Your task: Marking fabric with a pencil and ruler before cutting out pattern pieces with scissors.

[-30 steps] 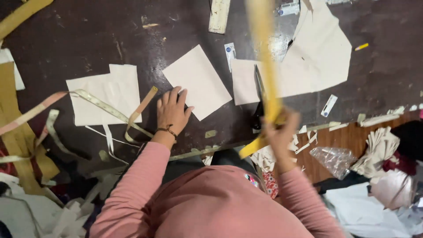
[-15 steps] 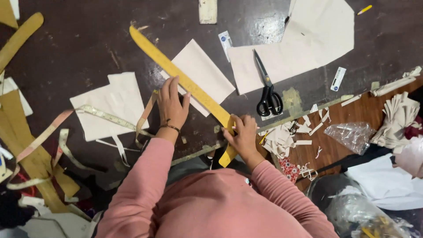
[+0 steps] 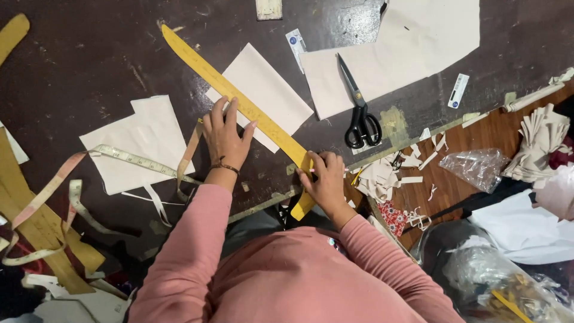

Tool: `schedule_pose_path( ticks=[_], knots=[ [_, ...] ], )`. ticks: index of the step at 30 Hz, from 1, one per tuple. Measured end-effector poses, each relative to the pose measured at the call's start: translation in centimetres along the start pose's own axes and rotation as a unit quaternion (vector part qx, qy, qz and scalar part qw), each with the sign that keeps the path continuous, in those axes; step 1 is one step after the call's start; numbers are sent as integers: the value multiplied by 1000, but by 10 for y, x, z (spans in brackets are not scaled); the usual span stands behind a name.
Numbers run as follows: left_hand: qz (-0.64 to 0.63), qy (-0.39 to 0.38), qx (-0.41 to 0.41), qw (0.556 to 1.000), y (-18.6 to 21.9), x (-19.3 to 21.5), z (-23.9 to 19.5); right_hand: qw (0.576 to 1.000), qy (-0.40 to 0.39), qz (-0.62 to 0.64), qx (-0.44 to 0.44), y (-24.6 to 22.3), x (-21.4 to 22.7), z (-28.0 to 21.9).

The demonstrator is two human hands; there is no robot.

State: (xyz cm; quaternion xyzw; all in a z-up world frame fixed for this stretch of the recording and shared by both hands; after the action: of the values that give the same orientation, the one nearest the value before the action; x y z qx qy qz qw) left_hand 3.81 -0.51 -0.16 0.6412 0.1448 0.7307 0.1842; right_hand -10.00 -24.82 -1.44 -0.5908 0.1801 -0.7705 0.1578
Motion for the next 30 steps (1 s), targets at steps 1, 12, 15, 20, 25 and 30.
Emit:
schedule_pose_path(
  ticks=[1, 12, 15, 20, 25, 30],
  knots=[
    [0, 1, 1, 1000, 0, 0, 0, 1000, 0, 0, 1, -1, 1, 1],
    [16, -7, 5, 1000, -4, -10, -3, 1000, -8, 6, 8, -5, 9, 8],
    [19, -12, 10, 1000, -3, -10, -3, 1000, -8, 14, 5, -7, 13, 11],
    [29, -18, 15, 999, 0, -9, -3, 1000, -14, 12, 5, -3, 10, 10],
    [32, -24, 21, 999, 0, -11, -3, 1000, -19, 6, 8, -2, 9, 10],
    [23, -25, 17, 999, 2, -8, -1, 1000, -25, 3, 9, 0, 8, 10]
  ],
)
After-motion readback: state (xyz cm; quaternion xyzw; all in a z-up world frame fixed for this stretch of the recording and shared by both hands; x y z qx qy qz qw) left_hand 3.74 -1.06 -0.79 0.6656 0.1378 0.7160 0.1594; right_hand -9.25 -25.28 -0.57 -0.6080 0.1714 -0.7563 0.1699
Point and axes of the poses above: each hand's wrist, its own z-axis towards the middle knuckle, its own x-axis out of the back of the hand, y = z × x, the point moved 4 cm from there along z, towards the middle knuckle, and after that the axes turned 11 degrees about y, right-handed, at the moved point
